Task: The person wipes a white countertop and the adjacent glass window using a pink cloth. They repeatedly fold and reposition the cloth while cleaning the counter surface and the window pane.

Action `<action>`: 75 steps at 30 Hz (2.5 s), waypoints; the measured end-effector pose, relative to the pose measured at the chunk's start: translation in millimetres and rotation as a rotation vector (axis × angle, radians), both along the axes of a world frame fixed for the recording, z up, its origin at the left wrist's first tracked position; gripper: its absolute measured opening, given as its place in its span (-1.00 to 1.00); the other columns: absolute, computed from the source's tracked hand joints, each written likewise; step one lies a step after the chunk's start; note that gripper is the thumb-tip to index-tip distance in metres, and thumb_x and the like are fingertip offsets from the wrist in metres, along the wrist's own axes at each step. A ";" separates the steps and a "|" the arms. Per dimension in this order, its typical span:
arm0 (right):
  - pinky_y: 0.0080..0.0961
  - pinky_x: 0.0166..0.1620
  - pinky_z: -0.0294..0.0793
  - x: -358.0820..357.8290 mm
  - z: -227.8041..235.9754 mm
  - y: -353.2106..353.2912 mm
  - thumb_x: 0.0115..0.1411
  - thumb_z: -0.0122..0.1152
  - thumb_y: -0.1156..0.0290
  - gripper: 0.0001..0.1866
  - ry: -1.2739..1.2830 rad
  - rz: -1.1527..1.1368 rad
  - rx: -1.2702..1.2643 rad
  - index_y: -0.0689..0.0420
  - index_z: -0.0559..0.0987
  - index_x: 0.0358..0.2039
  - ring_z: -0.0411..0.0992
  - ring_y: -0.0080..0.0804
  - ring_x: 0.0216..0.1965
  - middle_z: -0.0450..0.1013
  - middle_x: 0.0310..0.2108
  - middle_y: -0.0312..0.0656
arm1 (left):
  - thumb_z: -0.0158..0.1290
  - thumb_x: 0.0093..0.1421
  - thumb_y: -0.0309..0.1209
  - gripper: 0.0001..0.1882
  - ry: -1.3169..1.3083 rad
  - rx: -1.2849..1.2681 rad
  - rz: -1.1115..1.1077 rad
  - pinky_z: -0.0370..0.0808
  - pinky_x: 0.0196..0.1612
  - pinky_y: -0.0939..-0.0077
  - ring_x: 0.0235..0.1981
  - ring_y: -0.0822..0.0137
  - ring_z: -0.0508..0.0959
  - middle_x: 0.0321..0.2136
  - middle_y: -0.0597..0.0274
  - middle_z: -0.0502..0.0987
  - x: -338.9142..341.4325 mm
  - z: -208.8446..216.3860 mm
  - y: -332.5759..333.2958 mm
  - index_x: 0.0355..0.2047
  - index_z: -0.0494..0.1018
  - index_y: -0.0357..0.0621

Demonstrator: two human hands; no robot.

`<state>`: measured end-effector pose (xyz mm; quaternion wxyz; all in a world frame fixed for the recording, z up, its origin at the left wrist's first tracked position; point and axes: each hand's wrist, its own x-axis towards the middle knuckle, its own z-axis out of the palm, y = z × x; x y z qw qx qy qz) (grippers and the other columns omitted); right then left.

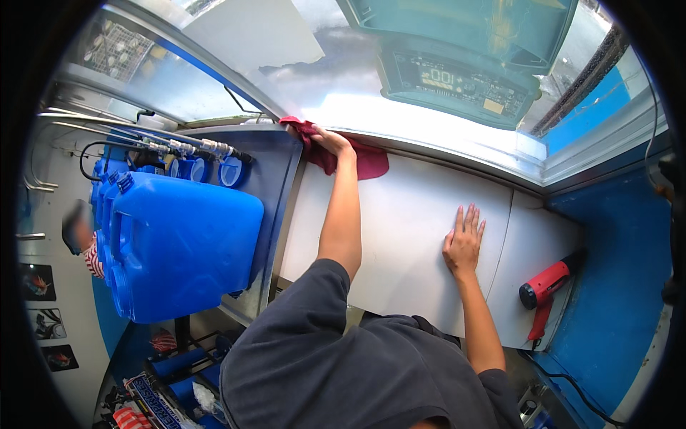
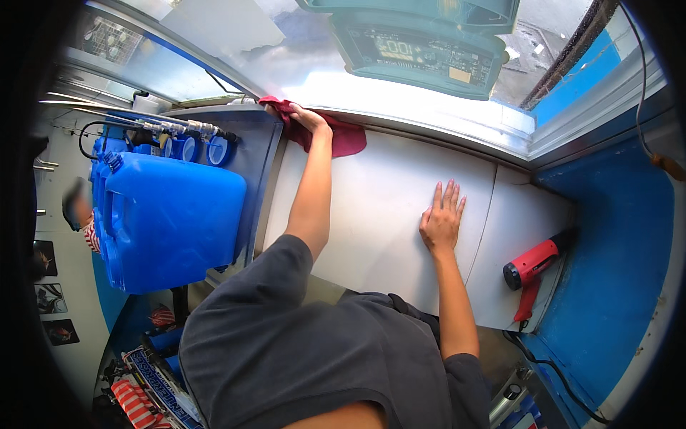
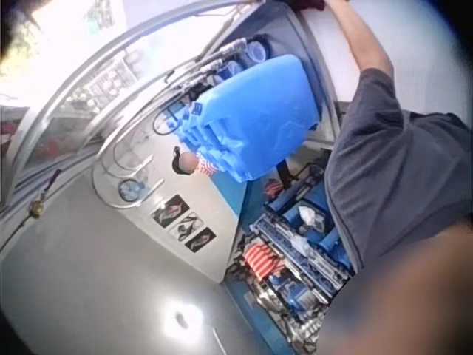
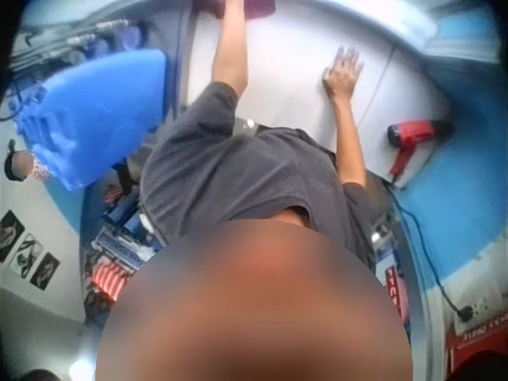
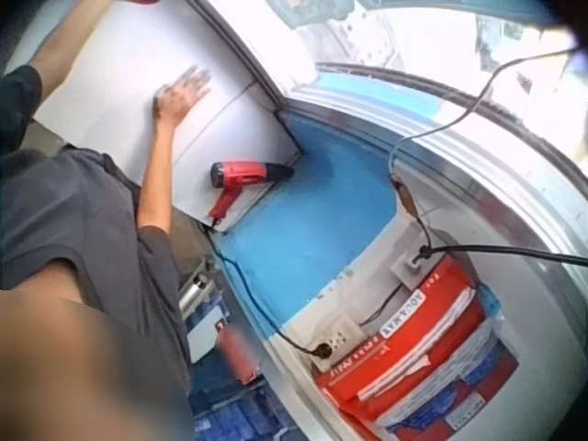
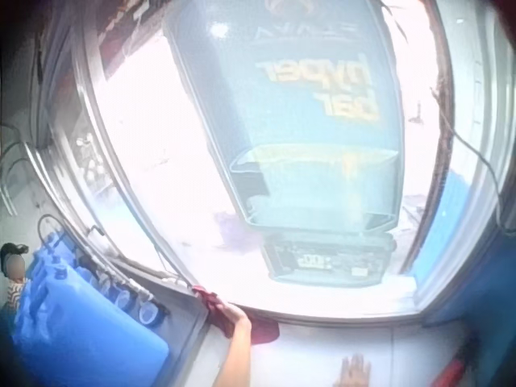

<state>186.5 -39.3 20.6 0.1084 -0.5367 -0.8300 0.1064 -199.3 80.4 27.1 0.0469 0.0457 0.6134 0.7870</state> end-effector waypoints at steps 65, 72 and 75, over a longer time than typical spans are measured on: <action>-0.01 0.45 -0.25 2.5 5.3 1.6 0.08 0.00 0.40 -0.23 0.062 0.019 -0.014 0.26 0.17 0.35 -0.12 0.05 0.46 -0.08 0.44 0.10 | -0.29 0.36 0.23 -0.06 -0.042 0.117 0.101 0.12 0.34 0.23 0.35 -0.07 0.16 0.32 -0.33 0.10 -29.7 33.0 13.6 0.32 0.02 -0.52; 0.02 0.45 -0.31 -1.2 2.6 0.3 0.06 0.00 0.39 -0.18 0.022 0.005 -0.034 0.25 0.09 0.38 -0.20 0.04 0.47 -0.13 0.45 0.10 | -0.53 0.46 0.01 -0.25 -0.034 -0.377 0.270 0.32 0.18 0.18 0.12 -0.20 0.41 0.12 -0.37 0.38 -29.6 27.9 12.6 0.14 0.26 -0.55; 0.03 0.45 -0.32 -1.2 2.4 0.0 0.06 0.00 0.39 -0.18 0.029 0.013 -0.026 0.24 0.09 0.38 -0.21 0.04 0.48 -0.14 0.45 0.10 | -0.52 0.46 0.01 -0.26 0.002 -0.372 0.167 0.30 0.21 0.19 0.14 -0.20 0.39 0.14 -0.34 0.37 -31.3 19.1 8.6 0.16 0.26 -0.54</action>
